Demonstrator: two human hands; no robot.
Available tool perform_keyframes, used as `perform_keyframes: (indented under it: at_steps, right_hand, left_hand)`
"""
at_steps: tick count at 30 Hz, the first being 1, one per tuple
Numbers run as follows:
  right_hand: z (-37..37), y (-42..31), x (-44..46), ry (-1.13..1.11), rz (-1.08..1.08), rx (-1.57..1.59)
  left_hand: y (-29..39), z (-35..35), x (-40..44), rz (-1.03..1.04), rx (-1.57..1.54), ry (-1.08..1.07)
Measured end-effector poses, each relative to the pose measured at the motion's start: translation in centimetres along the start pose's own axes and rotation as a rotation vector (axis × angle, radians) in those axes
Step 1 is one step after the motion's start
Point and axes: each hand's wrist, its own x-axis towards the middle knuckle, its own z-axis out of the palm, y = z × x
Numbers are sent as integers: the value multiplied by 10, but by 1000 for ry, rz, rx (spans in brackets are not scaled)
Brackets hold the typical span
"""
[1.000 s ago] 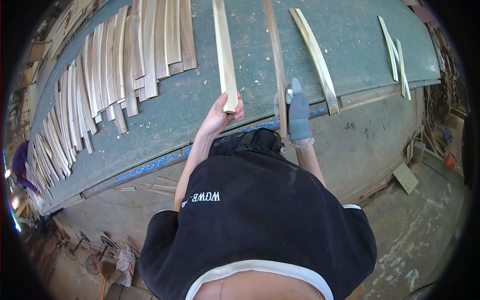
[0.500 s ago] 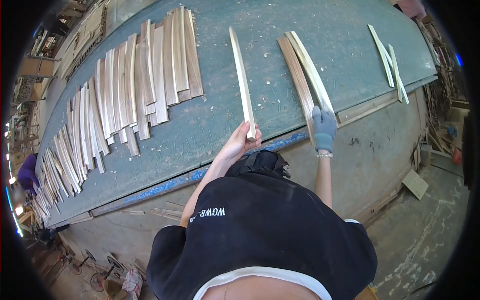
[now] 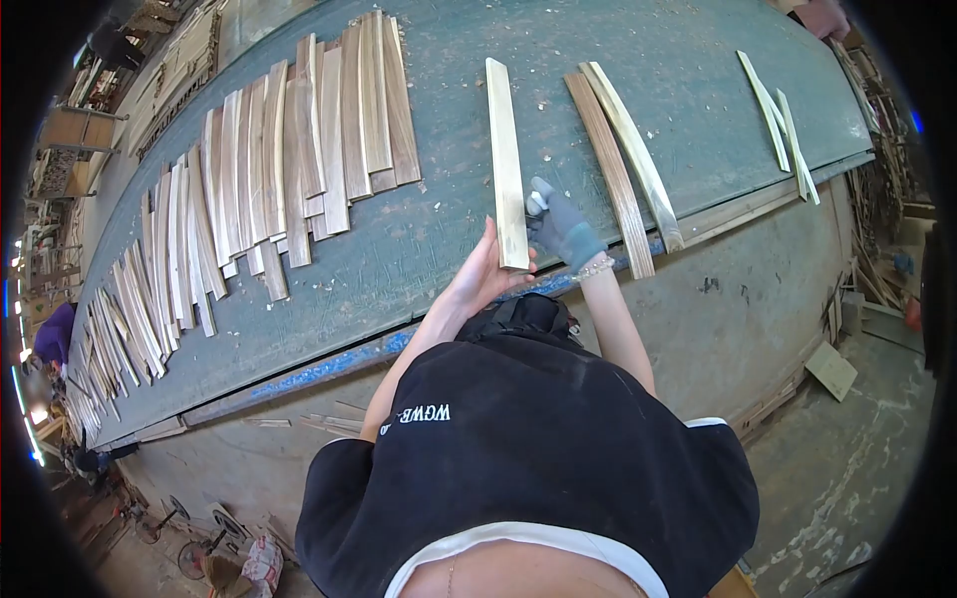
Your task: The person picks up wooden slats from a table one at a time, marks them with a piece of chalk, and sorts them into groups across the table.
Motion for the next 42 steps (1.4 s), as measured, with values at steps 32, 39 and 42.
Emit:
perform_keyframes:
  at_steps: [32,39,42]
  right_hand:
    - [-37,-16,-52,930,-656,-800]
    - [-52,-4,-71,894,-591,-737]
    - [-63,-20,-60,865,-534,-801]
  left_hand:
    - [179,-115,38,264,2432,1357]
    - [215,-136,14,207,2297,837]
    - [192,-117,5,429,1889,776]
